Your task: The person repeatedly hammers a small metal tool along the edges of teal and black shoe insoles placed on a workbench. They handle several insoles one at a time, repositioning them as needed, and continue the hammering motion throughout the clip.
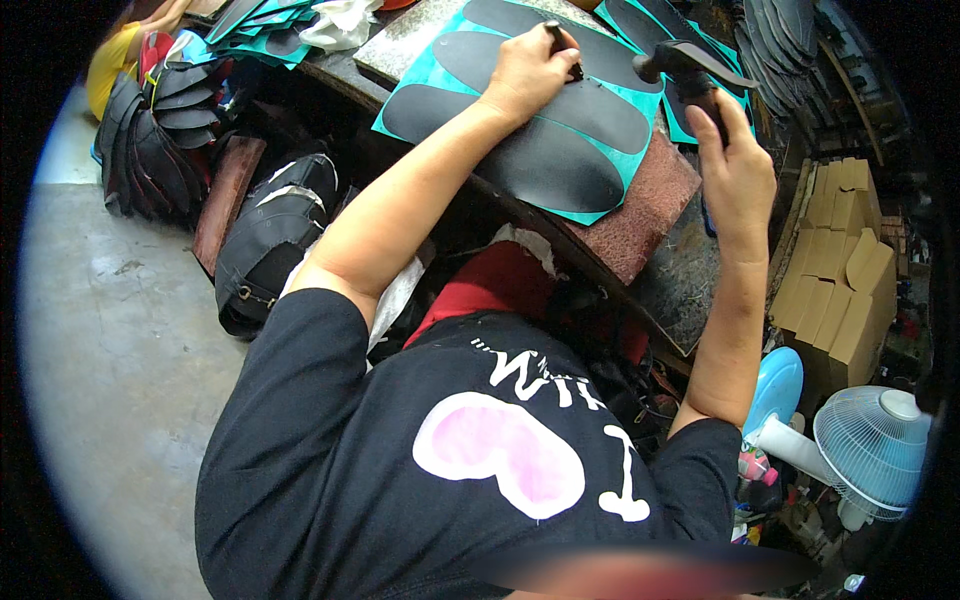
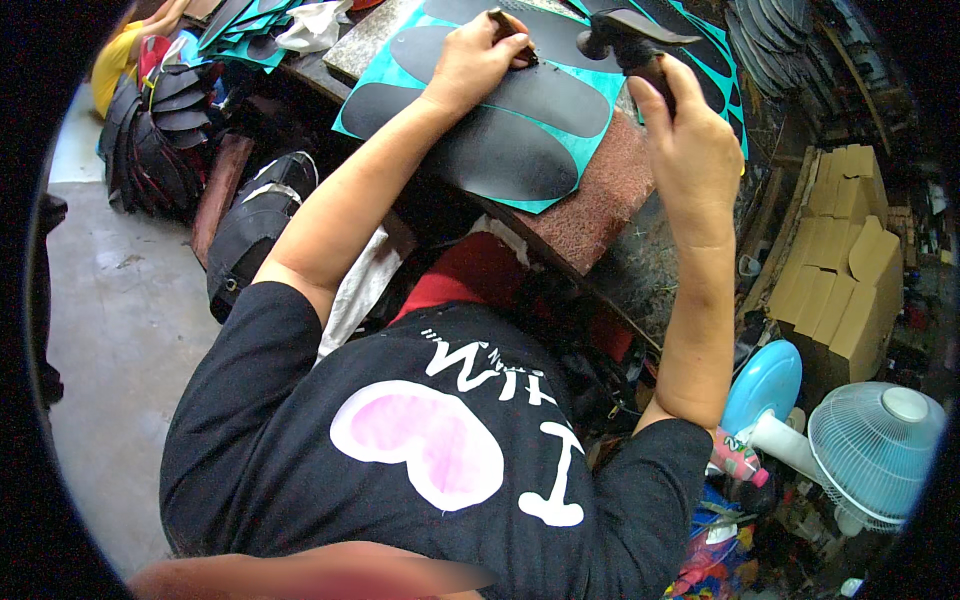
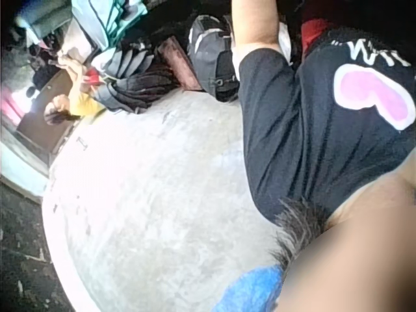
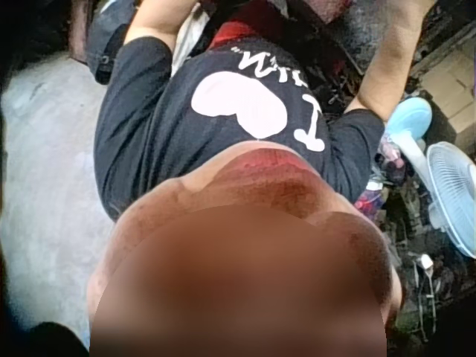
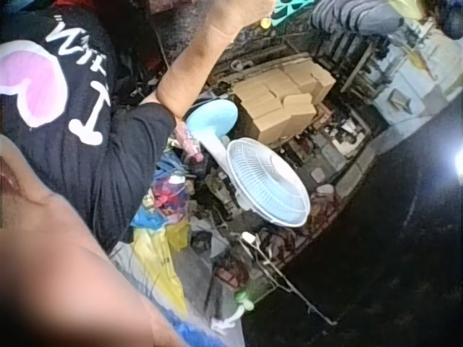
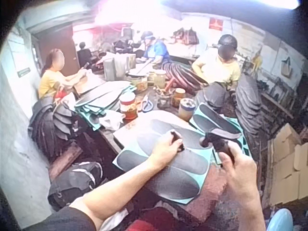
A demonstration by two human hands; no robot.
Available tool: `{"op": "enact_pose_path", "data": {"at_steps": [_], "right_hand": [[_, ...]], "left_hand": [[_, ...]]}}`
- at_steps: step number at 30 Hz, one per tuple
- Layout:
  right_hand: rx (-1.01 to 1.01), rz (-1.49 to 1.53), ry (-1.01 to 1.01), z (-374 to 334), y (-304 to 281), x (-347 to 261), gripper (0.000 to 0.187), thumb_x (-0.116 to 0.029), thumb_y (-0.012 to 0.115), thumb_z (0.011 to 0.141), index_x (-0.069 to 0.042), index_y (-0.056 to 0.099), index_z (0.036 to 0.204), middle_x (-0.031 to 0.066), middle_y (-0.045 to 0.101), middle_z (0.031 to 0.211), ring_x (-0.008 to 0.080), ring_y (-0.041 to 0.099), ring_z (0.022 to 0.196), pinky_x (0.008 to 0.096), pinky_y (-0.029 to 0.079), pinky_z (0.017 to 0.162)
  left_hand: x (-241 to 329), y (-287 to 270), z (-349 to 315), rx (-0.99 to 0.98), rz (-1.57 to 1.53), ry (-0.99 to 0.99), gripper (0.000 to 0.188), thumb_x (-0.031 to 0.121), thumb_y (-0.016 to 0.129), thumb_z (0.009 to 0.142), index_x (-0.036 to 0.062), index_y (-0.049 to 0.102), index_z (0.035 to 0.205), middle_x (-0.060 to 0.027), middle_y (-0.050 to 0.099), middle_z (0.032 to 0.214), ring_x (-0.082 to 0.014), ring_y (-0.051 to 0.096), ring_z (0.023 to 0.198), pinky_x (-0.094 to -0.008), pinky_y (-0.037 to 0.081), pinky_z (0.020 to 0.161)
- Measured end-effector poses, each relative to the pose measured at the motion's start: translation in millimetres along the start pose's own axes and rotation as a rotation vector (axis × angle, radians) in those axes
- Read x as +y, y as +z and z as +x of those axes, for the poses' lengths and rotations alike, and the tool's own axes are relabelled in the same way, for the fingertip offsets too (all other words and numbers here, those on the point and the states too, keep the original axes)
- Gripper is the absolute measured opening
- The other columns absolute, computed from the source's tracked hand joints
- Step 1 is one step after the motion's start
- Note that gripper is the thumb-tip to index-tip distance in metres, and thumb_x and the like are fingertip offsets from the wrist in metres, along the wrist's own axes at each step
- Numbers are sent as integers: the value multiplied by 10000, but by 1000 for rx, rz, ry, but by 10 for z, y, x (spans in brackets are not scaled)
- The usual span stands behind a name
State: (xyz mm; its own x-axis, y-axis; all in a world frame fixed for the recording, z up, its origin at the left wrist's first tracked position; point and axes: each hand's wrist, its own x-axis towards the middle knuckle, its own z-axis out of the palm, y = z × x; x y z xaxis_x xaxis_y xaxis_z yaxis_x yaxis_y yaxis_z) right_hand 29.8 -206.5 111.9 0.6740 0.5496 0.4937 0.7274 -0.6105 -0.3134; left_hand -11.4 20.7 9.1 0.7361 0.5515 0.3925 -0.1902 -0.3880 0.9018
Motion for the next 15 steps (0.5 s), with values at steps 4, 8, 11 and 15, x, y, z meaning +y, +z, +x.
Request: {"op": "enact_pose_path", "data": {"at_steps": [4, 8, 11, 15], "right_hand": [[74, 226, -73, 0, -210, 6, 401, -377, 642, 924, -107, 624, 1220, 148, 713, 926, 260, 717, 848, 339, 540, 695], [195, 413, -210, -27, -282, -152, 363, -289, 677, 919, -62, 634, 1198, 111, 715, 895, 127, 675, 786, 286, 537, 693], [154, 419, -194, -44, -220, -202, 367, -303, 660, 928, -57, 628, 1200, 111, 713, 889, 156, 686, 766, 290, 539, 674], [29, 216, -111, -37, -157, -136, 373, -301, 644, 939, -41, 620, 1205, 116, 715, 893, 180, 706, 768, 289, 550, 670]], "left_hand": [[-91, -28, 33, -99, -48, 0, 120, 93, 627, 901, -12, 628, 957, -94, 698, 830, -147, 699, 723, -272, 580, 674], [-114, -20, 43, -58, -313, -100, 120, 93, 620, 916, -17, 614, 963, -97, 691, 860, -147, 693, 743, -260, 583, 684], [-106, -12, 38, -64, -453, -149, 114, 94, 604, 933, -11, 604, 977, -107, 687, 906, -157, 690, 770, -260, 580, 687], [-68, -22, 27, -209, 17, -11, 136, 106, 630, 922, 11, 630, 1020, -61, 700, 872, -120, 685, 810, -254, 551, 715]]}}
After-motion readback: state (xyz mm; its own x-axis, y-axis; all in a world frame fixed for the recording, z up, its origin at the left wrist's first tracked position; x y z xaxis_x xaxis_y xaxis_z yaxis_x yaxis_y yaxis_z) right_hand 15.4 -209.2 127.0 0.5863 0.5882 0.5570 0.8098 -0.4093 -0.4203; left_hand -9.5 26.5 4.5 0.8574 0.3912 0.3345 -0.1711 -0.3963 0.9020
